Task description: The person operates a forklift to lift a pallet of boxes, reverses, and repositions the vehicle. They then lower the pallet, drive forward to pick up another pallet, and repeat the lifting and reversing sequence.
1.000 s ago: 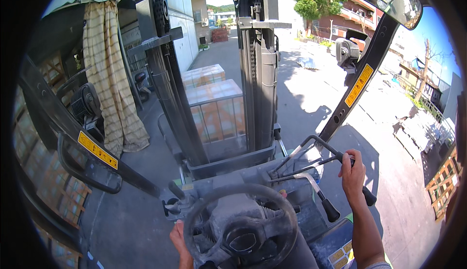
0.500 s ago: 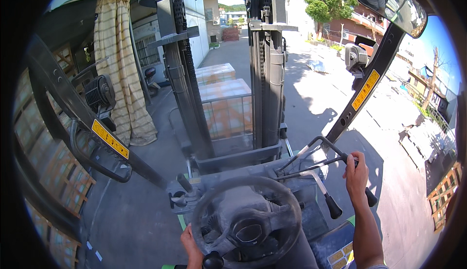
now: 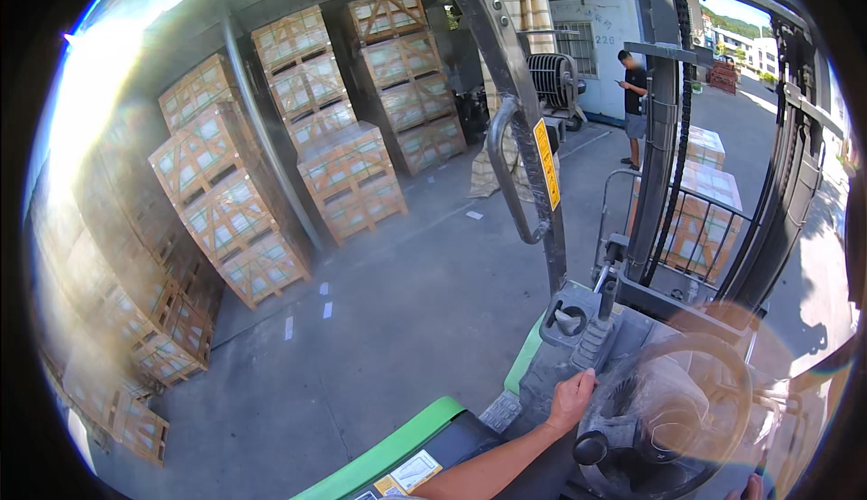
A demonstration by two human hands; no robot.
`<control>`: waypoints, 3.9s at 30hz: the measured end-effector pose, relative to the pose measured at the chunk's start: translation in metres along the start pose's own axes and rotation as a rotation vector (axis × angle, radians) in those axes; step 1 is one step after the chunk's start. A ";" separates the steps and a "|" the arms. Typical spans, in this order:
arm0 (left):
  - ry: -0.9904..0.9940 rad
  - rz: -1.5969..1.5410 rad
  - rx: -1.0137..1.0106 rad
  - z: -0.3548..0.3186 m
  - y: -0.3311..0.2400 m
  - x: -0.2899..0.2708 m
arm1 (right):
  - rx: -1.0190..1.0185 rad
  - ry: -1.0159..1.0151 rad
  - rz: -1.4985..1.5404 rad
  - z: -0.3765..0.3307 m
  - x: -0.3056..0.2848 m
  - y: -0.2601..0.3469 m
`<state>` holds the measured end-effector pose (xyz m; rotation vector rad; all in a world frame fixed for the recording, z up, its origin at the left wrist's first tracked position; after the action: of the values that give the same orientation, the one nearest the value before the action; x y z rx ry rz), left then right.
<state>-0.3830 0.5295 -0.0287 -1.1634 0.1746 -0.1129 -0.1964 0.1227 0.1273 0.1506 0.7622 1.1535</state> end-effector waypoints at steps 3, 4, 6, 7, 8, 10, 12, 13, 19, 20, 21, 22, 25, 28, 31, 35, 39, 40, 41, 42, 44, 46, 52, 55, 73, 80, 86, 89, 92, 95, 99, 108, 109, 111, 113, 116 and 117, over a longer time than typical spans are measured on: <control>0.007 -0.012 0.007 -0.001 -0.009 -0.003 | -0.275 0.406 0.306 -0.019 0.057 0.113; -0.016 0.010 0.011 -0.001 -0.011 -0.004 | -0.390 0.516 0.403 -0.024 0.074 0.148; -0.028 0.050 0.002 -0.004 -0.014 -0.006 | -0.662 0.577 0.365 -0.037 0.100 0.206; -0.028 0.050 -0.019 -0.005 -0.014 -0.006 | -0.774 0.616 0.346 -0.039 0.112 0.224; -0.018 0.037 -0.034 -0.005 -0.013 -0.006 | -0.843 0.654 0.335 -0.039 0.127 0.237; 0.014 0.031 -0.083 -0.006 -0.010 -0.003 | -0.950 0.579 0.368 -0.035 0.142 0.253; -0.003 0.051 -0.043 -0.006 -0.013 -0.004 | -0.966 0.551 0.363 -0.028 0.151 0.257; -0.005 0.064 -0.024 -0.007 -0.014 -0.004 | -0.968 0.495 0.398 -0.023 0.153 0.259; -0.042 0.065 0.014 -0.011 -0.016 -0.005 | -0.694 0.278 0.294 0.044 0.163 0.252; -0.056 0.069 0.032 -0.012 -0.018 -0.007 | -0.647 0.229 0.277 0.057 0.160 0.246; -0.054 0.058 0.026 -0.013 -0.017 -0.007 | -0.589 0.192 0.256 0.070 0.157 0.237; -0.053 0.054 0.028 -0.014 -0.018 -0.007 | -0.520 0.161 0.236 0.082 0.154 0.224; -0.053 0.036 0.028 -0.017 -0.021 -0.007 | -0.406 0.059 0.214 0.102 0.138 0.186; -0.046 0.047 0.033 -0.020 -0.026 -0.007 | -0.338 0.009 0.191 0.107 0.126 0.153; -0.045 0.053 0.033 -0.025 -0.030 -0.012 | -0.301 -0.043 0.185 0.104 0.115 0.136; -0.057 0.083 0.101 -0.033 -0.039 -0.017 | -0.242 -0.024 0.264 0.099 0.111 0.133; -0.015 0.206 0.176 -0.037 -0.044 -0.012 | -0.244 -0.026 0.292 0.101 0.110 0.140; -0.069 0.117 0.124 -0.039 -0.041 -0.012 | -0.243 -0.017 0.305 0.102 0.109 0.140; -0.081 0.120 0.125 -0.038 -0.041 -0.010 | -0.258 -0.046 0.294 0.105 0.107 0.141; -0.037 0.087 0.065 -0.037 -0.037 -0.006 | -0.265 -0.062 0.270 0.108 0.107 0.141; -0.047 0.233 0.203 -0.036 -0.050 -0.002 | -0.256 -0.092 0.242 0.113 0.104 0.137; -0.046 0.029 -0.049 -0.041 -0.038 0.002 | -0.245 -0.092 0.237 0.117 0.104 0.133; -0.046 0.000 -0.041 -0.050 -0.048 0.010 | -0.298 -0.122 0.238 0.122 0.103 0.141; -0.077 -0.073 -0.054 -0.054 -0.049 0.013 | -0.329 -0.083 0.274 0.119 0.104 0.155; -0.534 -0.546 0.093 -0.109 -0.020 0.036 | -0.494 0.339 0.510 0.015 0.075 0.182; -0.080 0.149 0.031 -0.117 -0.102 0.031 | -0.517 0.434 0.533 -0.005 0.048 0.166; -0.204 0.107 -0.068 -0.133 -0.131 0.046 | -0.528 0.523 0.516 -0.002 0.004 0.161; -0.188 0.103 -0.094 -0.139 -0.142 0.050 | -0.547 0.524 0.545 0.010 -0.014 0.160; -0.179 0.118 -0.115 -0.148 -0.157 0.053 | -0.583 0.573 0.541 0.018 -0.025 0.160; -0.189 0.130 -0.104 -0.156 -0.170 0.054 | -0.582 0.566 0.562 0.021 -0.040 0.160; -0.193 0.140 -0.103 -0.174 -0.186 0.057 | -0.574 0.517 0.575 0.025 -0.067 0.156; -0.262 0.213 -0.116 -0.220 -0.197 0.068 | -0.542 0.481 0.593 0.005 -0.102 0.121; -0.297 0.261 0.036 -0.221 -0.208 0.069 | -0.544 0.474 0.605 0.006 -0.101 0.115; -0.213 0.270 -0.004 -0.211 -0.206 0.082 | -0.514 0.519 0.635 0.019 -0.092 0.104; -0.195 0.119 -0.085 -0.202 -0.203 0.090 | -0.493 0.578 0.614 0.037 -0.081 0.097; -0.223 0.212 -0.063 -0.200 -0.217 0.094 | -0.601 0.574 0.651 0.054 -0.095 0.096; -0.215 0.222 -0.053 -0.203 -0.223 0.096 | -0.581 0.596 0.639 0.059 -0.098 0.093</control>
<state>-0.3282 0.2418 0.0905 -1.1923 0.1162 0.2130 -0.2501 0.0927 0.2610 -0.4934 0.8855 2.0315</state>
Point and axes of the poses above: each hand's wrist, its own z-axis towards the middle knuckle, its own x-axis out of the palm, y = z × x, the point moved 7 cm from there along z, towards the middle knuckle, and after that the axes turned 7 degrees about x, right-handed, at the moved point
